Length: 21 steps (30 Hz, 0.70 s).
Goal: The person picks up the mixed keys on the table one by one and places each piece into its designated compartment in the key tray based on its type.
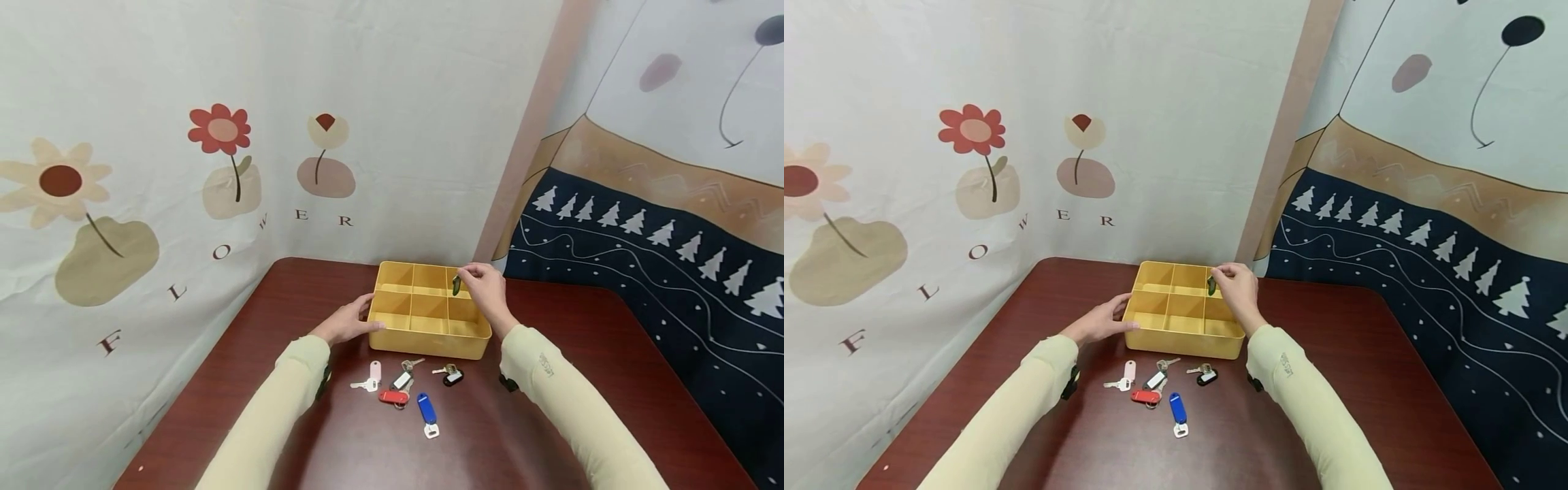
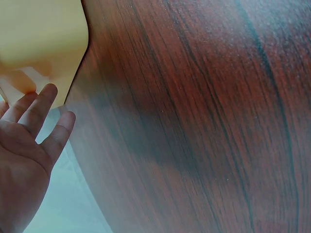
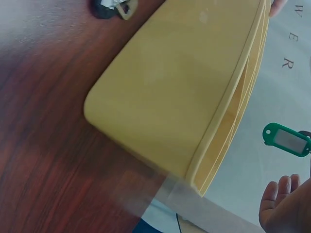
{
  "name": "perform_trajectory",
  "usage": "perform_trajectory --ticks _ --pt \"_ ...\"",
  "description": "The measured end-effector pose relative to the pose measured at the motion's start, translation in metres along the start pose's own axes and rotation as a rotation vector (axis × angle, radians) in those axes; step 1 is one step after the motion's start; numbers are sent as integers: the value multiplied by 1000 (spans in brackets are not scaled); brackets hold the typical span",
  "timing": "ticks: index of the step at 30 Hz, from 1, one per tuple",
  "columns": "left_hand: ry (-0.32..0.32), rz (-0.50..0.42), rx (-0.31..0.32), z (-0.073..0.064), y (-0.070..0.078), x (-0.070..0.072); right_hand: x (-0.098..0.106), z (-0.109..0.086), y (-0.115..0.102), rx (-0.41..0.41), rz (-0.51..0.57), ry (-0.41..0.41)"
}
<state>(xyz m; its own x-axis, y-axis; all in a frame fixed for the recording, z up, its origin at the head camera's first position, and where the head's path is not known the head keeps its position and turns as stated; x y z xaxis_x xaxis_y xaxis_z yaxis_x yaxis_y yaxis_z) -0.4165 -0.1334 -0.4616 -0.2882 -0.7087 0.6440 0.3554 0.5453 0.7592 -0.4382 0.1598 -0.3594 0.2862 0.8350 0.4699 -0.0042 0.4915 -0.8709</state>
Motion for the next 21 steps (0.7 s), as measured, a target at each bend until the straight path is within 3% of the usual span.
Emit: perform_trajectory --ticks 21 --pt "9 -5 12 -3 3 0 -44 13 -4 -43 -32 -37"
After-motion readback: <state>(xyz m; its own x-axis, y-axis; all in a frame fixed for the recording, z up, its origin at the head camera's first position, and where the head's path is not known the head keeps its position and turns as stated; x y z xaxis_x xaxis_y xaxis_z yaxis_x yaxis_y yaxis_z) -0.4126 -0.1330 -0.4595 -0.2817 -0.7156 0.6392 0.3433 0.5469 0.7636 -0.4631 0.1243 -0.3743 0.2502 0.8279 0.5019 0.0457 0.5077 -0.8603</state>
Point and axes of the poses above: each hand's wrist, its own z-axis towards the middle knuckle, its own x-axis out of the back of the hand, y = z × x, the point moved 10 cm from there along z, towards the middle knuckle, and after that the axes turned 14 degrees about -x, right-handed, at the moved point
